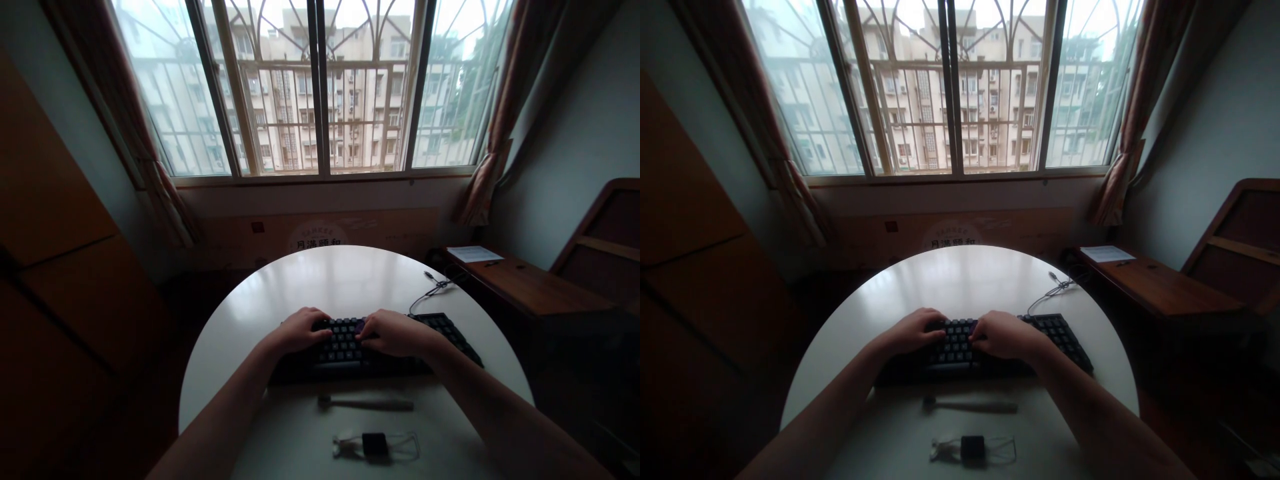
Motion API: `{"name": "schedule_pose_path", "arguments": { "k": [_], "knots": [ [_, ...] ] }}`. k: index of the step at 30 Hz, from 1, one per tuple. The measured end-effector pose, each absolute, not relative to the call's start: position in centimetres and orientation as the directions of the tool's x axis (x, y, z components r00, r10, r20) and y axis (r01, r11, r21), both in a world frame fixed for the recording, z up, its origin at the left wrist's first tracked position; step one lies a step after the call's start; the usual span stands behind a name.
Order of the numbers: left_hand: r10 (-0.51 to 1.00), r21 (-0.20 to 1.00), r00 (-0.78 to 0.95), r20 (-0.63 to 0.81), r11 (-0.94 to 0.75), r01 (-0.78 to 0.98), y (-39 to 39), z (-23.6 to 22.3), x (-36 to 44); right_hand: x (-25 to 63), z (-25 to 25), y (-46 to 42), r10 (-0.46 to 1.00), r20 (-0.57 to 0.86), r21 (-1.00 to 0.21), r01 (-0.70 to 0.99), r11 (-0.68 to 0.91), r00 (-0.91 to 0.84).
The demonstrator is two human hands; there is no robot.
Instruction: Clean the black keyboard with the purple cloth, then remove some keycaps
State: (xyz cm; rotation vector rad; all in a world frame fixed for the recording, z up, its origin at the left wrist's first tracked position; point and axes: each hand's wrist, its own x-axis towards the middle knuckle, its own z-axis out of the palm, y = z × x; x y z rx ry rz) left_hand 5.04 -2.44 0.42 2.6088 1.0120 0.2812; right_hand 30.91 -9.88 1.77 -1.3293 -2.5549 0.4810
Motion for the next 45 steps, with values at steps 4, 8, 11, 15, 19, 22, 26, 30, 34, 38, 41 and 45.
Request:
{"name": "schedule_pose_path", "arguments": {
  "k": [4,8,11,15,19,22,26,30,34,38,41,45],
  "knots": [
    [0.686,0.357,0.725,0.059,-0.693,0.626,-2.5,0.5,5.1,31.3,2.0,-9.6,0.815,-0.006,-0.46,0.726,0.512,-0.579],
    [0.685,0.355,0.726,0.064,-0.695,0.625,-2.5,0.5,5.1,31.1,2.3,-10.0,0.839,-0.025,-0.437,0.761,0.48,-0.544],
    [0.683,0.356,0.727,0.067,-0.697,0.622,-2.5,0.4,5.0,30.9,2.7,-10.8,0.876,-0.034,-0.353,0.826,0.44,-0.482],
    [0.681,0.347,0.728,0.075,-0.703,0.621,-2.4,0.3,5.1,30.7,3.2,-11.7,0.886,-0.06,-0.285,0.858,0.427,-0.461],
    [0.677,0.343,0.732,0.08,-0.708,0.617,-2.4,0.3,5.1,30.7,3.4,-12.0,0.881,-0.075,-0.251,0.864,0.437,-0.467],
    [0.679,0.338,0.731,0.071,-0.706,0.623,-2.4,0.3,5.1,30.6,3.4,-12.2,0.88,-0.074,-0.229,0.867,0.442,-0.469],
    [0.683,0.327,0.728,0.059,-0.702,0.632,-2.5,0.4,5.2,30.6,3.4,-12.2,0.878,-0.101,-0.224,0.87,0.438,-0.468],
    [0.686,0.323,0.725,0.053,-0.699,0.638,-2.6,0.5,5.1,31.1,3.3,-11.8,0.863,-0.149,-0.255,0.862,0.438,-0.482],
    [0.689,0.316,0.723,0.059,-0.699,0.641,-2.7,0.6,5.2,31.4,3.2,-11.4,0.847,-0.185,-0.294,0.851,0.436,-0.498],
    [0.69,0.307,0.721,0.059,-0.7,0.644,-2.7,0.6,5.2,31.4,3.0,-11.3,0.851,-0.176,-0.295,0.851,0.434,-0.495],
    [0.691,0.307,0.721,0.06,-0.7,0.645,-2.8,0.6,5.2,31.3,2.8,-11.2,0.854,-0.178,-0.29,0.855,0.43,-0.489],
    [0.694,0.306,0.718,0.055,-0.696,0.649,-2.9,0.7,5.2,31.1,2.7,-11.2,0.859,-0.14,-0.313,0.845,0.433,-0.492]
  ]
}}
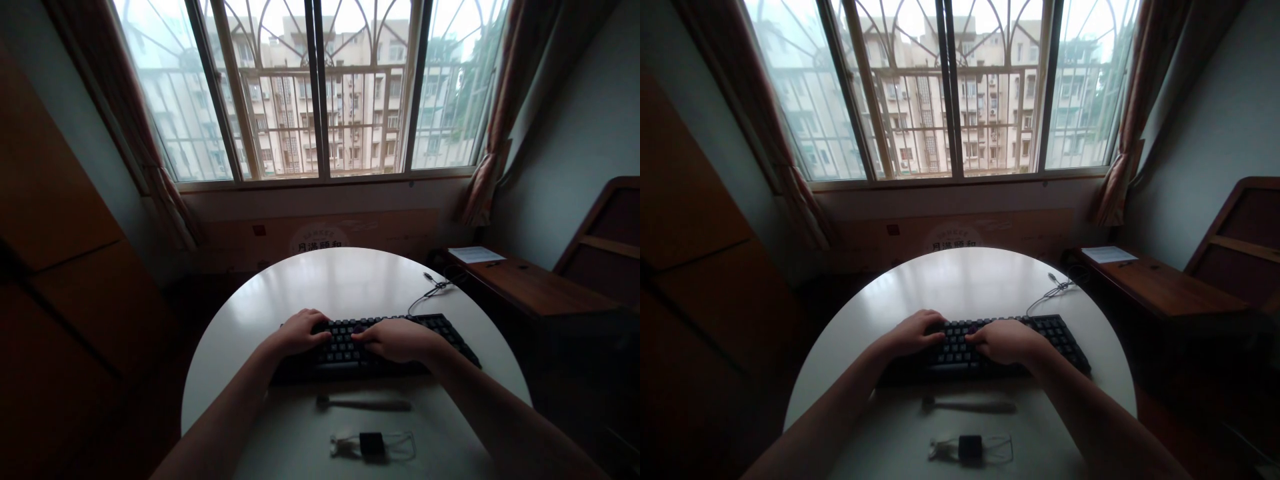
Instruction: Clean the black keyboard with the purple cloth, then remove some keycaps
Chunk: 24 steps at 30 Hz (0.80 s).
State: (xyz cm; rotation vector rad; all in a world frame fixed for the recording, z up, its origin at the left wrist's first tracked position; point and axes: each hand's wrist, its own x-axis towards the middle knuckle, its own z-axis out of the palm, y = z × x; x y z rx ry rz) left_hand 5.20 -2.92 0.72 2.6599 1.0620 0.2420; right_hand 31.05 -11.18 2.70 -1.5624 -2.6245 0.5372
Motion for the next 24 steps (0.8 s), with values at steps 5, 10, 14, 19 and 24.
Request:
{"name": "schedule_pose_path", "arguments": {
  "k": [5,10,14,19,24],
  "knots": [
    [0.698,0.319,0.714,0.051,-0.689,0.651,-3.2,1.1,5.3,31.0,2.6,-11.1,0.856,-0.058,-0.377,0.805,0.458,-0.514],
    [0.698,0.341,0.714,0.049,-0.684,0.645,-3.3,1.3,5.2,31.5,2.8,-10.5,0.814,0.022,-0.438,0.727,0.529,-0.58],
    [0.698,0.357,0.715,0.048,-0.68,0.64,-3.2,1.2,5.2,31.7,2.8,-9.7,0.826,0.157,-0.442,0.709,0.549,-0.541],
    [0.695,0.343,0.717,0.04,-0.684,0.644,-3.3,1.2,5.3,31.7,2.1,-9.1,0.831,0.216,-0.399,0.73,0.554,-0.513],
    [0.693,0.344,0.719,0.051,-0.688,0.639,-3.2,1.1,5.2,31.1,1.6,-9.3,0.813,0.151,-0.333,0.745,0.578,-0.563]
  ]
}}
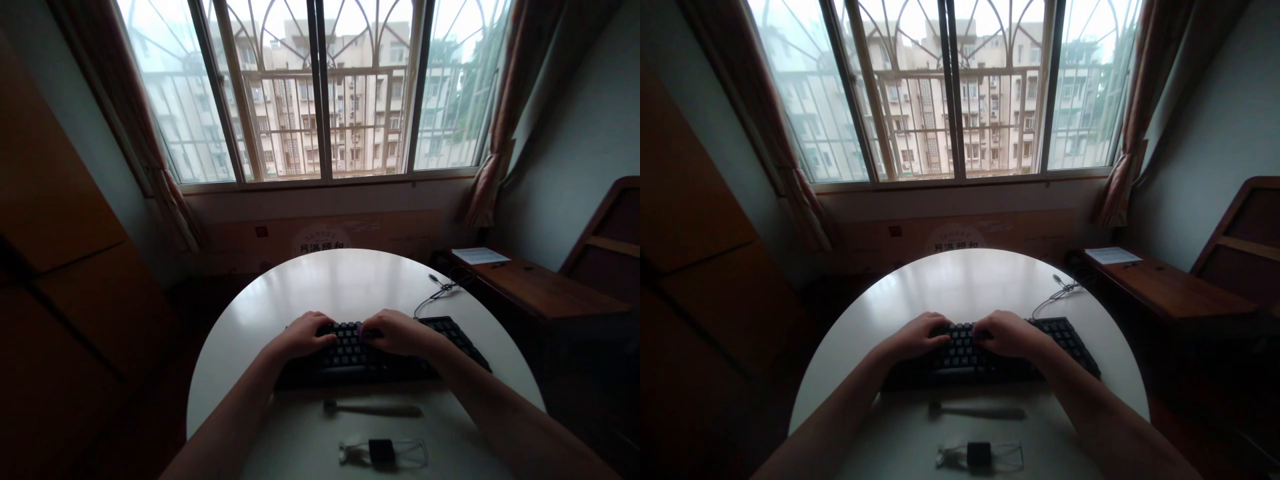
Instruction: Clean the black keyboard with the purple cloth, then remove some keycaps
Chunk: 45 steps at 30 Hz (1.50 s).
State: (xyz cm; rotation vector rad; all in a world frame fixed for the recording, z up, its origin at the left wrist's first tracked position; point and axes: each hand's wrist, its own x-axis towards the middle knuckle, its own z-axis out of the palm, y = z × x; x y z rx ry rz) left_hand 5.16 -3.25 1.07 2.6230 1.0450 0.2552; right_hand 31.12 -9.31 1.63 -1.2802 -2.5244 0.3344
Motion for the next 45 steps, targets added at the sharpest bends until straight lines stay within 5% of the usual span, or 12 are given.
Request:
{"name": "schedule_pose_path", "arguments": {
  "k": [19,45],
  "knots": [
    [0.677,0.352,0.733,0.067,-0.704,0.617,-3.1,1.0,5.2,29.8,1.2,-9.5,0.871,0.116,-0.227,0.841,0.491,-0.477],
    [0.68,0.341,0.73,0.065,-0.703,0.624,-2.9,0.8,5.1,30.1,1.2,-9.6,0.851,0.125,-0.253,0.813,0.525,-0.51]
  ]
}}
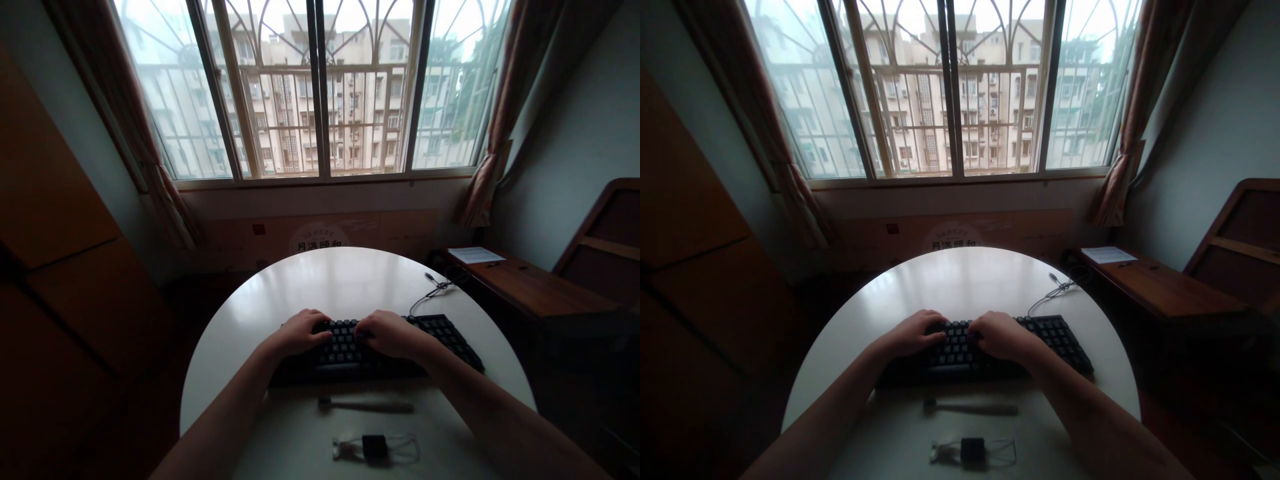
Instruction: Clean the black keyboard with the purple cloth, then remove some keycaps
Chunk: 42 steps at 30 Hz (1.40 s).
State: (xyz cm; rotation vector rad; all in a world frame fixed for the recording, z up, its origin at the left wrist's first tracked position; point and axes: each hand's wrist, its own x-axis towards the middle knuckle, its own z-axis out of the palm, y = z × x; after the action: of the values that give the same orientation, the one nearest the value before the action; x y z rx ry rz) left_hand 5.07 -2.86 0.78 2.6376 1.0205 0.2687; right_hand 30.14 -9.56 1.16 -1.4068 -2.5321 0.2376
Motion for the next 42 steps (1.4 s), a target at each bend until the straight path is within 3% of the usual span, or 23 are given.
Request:
{"name": "schedule_pose_path", "arguments": {
  "k": [7,15,24,36,42],
  "knots": [
    [0.675,0.34,0.735,0.072,-0.709,0.618,-2.8,0.8,5.1,29.9,1.1,-9.3,0.864,0.133,-0.246,0.828,0.503,-0.486],
    [0.672,0.355,0.738,0.071,-0.708,0.61,-2.8,0.6,4.9,31.3,1.4,-9.1,0.81,0.111,-0.438,0.704,0.559,-0.575],
    [0.677,0.371,0.734,0.055,-0.696,0.615,-3.0,1.0,5.0,32.9,2.0,-8.2,0.838,0.329,-0.525,0.653,0.546,-0.435],
    [0.686,0.382,0.725,0.068,-0.689,0.616,-3.1,1.0,5.1,32.5,0.5,-7.8,0.831,0.341,-0.536,0.635,0.557,-0.44],
    [0.684,0.38,0.724,0.087,-0.695,0.61,-3.0,0.7,5.0,32.5,0.5,-7.5,0.786,0.317,-0.5,0.611,0.614,-0.53]
  ]
}}
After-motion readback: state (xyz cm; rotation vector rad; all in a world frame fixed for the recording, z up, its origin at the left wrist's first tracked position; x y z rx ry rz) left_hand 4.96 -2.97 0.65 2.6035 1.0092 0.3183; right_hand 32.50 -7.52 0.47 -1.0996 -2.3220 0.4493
